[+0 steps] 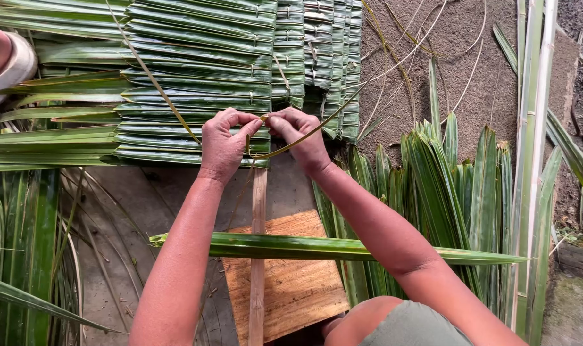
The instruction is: Weaving palm leaves over a wooden frame to create a thatched panel
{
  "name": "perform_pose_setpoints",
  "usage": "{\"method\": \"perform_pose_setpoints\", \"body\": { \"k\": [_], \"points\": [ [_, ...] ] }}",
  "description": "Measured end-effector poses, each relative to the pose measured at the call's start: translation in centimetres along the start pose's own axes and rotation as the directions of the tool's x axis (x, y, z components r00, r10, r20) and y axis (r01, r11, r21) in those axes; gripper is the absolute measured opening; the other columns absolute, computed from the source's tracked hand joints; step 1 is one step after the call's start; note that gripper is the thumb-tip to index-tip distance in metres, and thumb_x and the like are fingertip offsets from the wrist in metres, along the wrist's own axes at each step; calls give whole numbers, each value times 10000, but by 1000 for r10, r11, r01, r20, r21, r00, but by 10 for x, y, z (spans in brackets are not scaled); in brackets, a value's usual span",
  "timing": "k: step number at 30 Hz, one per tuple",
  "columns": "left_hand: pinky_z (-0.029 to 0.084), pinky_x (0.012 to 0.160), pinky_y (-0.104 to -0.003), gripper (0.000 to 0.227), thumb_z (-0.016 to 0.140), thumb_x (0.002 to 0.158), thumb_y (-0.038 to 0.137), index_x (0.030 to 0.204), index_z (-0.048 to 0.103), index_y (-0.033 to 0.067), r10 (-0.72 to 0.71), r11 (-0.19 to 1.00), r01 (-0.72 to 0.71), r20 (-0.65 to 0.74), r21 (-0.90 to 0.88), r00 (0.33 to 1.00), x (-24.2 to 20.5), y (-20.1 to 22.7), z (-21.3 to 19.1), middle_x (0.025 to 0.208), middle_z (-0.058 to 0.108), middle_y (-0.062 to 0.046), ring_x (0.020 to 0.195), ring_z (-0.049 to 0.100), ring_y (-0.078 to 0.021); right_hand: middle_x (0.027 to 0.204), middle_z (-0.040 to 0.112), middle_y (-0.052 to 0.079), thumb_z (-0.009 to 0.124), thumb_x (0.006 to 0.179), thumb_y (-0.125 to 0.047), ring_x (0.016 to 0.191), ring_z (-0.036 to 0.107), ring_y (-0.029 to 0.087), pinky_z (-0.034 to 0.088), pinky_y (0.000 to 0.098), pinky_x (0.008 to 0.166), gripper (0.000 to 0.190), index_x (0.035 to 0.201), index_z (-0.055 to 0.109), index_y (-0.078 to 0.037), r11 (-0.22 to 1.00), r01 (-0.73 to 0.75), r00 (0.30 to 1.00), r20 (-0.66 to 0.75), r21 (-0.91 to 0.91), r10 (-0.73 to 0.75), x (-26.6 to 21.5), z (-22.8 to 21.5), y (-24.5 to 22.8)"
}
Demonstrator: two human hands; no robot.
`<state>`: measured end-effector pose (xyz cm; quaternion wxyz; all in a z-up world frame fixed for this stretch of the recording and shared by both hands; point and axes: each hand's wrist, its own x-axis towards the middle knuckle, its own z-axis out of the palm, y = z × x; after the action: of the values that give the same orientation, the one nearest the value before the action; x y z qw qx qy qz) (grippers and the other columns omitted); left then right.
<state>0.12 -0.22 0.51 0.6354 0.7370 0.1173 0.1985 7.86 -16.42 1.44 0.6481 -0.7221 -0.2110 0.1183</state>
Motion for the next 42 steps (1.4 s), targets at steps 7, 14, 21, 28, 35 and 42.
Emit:
{"method": "perform_pose_setpoints", "body": {
  "k": [7,14,21,28,35,42],
  "points": [
    [529,868,-357,60,830,882,85,920,808,125,94,990,-100,60,97,994,-3,9,-1,778,690,-68,846,667,-223,748,757,129,786,918,-184,691,768,183,631,269,628,178,856,765,-19,876,-383,922,58,292,384,7,-2,30],
    [534,842,-362,71,840,855,77,868,798,133,123,978,-140,111,157,986,-4,6,-6,725,663,-62,812,662,-253,642,666,95,672,948,-159,570,670,152,578,250,568,208,783,703,-36,851,-346,906,-94,396,412,30,-22,28],
    [530,881,-327,77,829,875,85,903,811,154,59,993,-64,59,94,996,-4,2,-7,757,690,-42,835,668,-191,828,726,105,755,982,-216,720,699,140,586,263,660,170,989,754,-46,993,-114,993,-38,9,114,36,-44,-2],
    [516,852,-366,52,829,885,133,901,800,172,151,964,-178,146,198,978,-1,4,-13,771,686,-40,837,674,-250,946,720,138,726,925,-10,826,714,313,577,391,776,39,960,731,-26,886,399,837,488,-235,-248,29,-31,-33],
    [512,845,-410,48,842,929,93,924,802,119,200,949,-243,211,202,957,-1,10,-13,789,680,-98,833,660,-312,815,674,115,728,918,-73,741,703,327,561,395,675,34,921,699,-56,890,418,839,454,-182,-301,25,-32,-10],
    [512,896,-373,60,847,933,107,948,803,144,144,963,-182,189,201,971,-1,6,-12,817,686,-59,885,662,-266,791,744,37,712,935,-121,764,732,94,587,225,684,74,961,762,-72,963,-216,909,394,163,137,13,-28,24]
  ]
}}
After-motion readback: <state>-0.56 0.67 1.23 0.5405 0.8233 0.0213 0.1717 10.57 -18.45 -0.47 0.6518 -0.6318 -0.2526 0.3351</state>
